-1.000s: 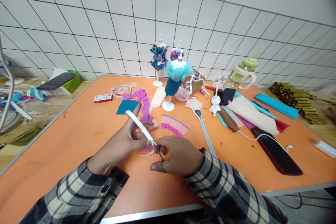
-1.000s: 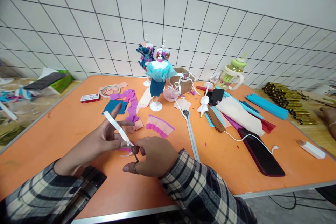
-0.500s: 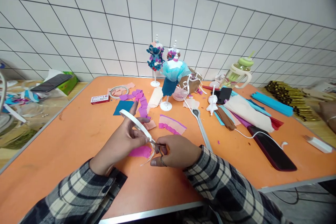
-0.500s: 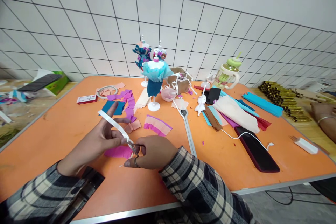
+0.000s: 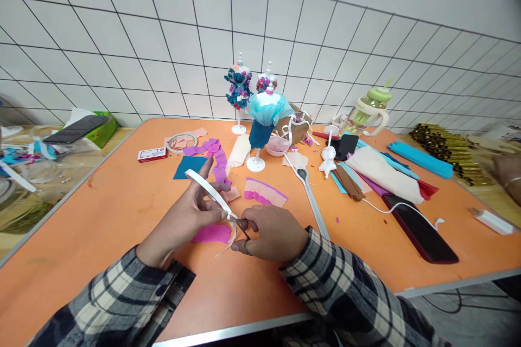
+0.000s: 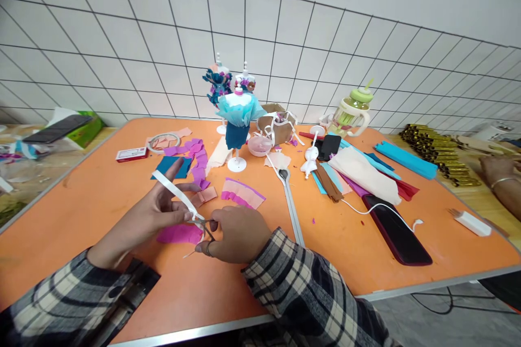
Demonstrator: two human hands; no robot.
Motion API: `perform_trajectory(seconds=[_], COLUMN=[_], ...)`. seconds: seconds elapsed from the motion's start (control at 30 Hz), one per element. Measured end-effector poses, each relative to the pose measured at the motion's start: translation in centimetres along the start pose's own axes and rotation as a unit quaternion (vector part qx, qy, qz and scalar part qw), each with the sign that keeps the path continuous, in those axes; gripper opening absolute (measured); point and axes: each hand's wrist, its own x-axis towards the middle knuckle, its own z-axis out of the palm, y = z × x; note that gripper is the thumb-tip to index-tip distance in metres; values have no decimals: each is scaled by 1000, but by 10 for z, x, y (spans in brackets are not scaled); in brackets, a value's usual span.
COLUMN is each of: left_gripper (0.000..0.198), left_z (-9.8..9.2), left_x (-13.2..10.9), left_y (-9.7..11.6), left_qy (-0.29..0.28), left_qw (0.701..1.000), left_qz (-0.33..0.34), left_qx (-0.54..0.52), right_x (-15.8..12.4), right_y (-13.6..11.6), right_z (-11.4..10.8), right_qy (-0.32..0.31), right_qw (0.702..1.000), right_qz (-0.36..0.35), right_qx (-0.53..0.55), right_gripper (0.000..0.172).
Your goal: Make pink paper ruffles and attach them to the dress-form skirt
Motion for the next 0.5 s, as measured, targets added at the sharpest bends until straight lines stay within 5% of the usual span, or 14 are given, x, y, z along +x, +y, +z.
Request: perform_trajectory(seconds=[0.27, 0.37, 0.5], left_gripper=[111, 110, 114], left_z=[1, 1, -5], left_x=[-1, -2, -2], left_y=[-3, -2, 2], left_qy=[-15, -13, 28], left_qw=[1000, 1000, 998], left_qz=[18, 26, 55], left_qx=[-8, 1, 0], right_x=[1, 1, 0], right_y=[7, 6, 2], right_z=[-5, -7, -11], right_qy=[-199, -232, -217], right_qw=[951, 933, 953], right_qz=[47, 64, 81], right_qx=[234, 267, 194], right_gripper=[39, 44, 45])
